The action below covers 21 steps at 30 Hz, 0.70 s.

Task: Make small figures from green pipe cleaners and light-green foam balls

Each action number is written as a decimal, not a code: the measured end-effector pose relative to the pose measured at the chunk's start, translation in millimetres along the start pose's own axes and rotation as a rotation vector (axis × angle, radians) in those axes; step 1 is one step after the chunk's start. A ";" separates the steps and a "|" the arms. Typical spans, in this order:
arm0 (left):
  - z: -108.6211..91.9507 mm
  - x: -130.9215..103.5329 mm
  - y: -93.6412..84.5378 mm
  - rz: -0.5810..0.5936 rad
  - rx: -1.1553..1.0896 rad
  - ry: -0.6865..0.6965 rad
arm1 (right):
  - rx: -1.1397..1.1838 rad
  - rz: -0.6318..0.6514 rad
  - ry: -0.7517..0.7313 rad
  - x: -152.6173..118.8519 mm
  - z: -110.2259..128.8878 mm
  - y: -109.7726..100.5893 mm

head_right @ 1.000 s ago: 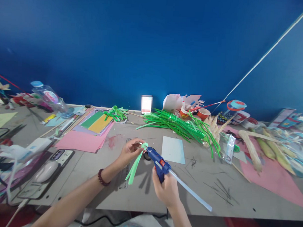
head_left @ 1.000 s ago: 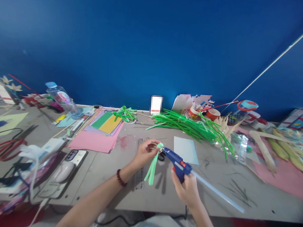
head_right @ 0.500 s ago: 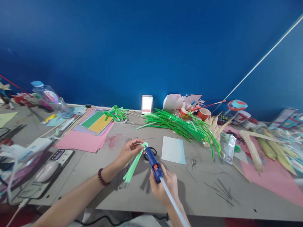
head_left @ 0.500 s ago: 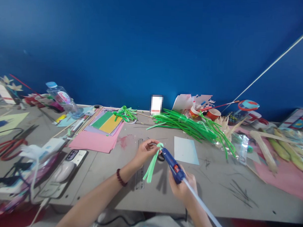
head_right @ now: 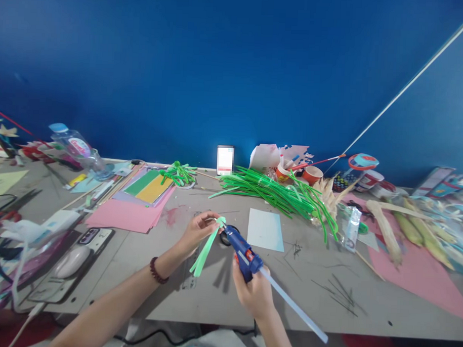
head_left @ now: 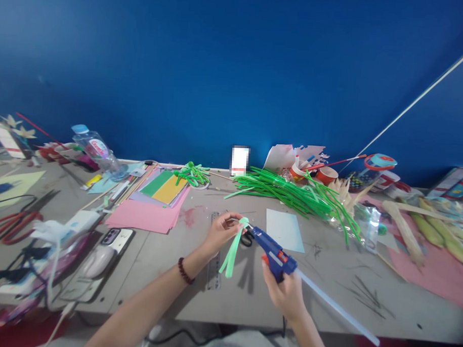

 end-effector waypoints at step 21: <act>-10.7 1.6 0.8 0.012 0.051 0.134 | 0.863 0.304 0.809 25.9 -105.4 -14.6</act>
Point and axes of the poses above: each hand's wrist, its own x-axis towards the middle knuckle, its own y-axis out of the palm, z = x × y, the point moved 9 cm from there along x, towards the middle knuckle, and after that the axes turned 9 degrees about y, right-handed, at the moved point
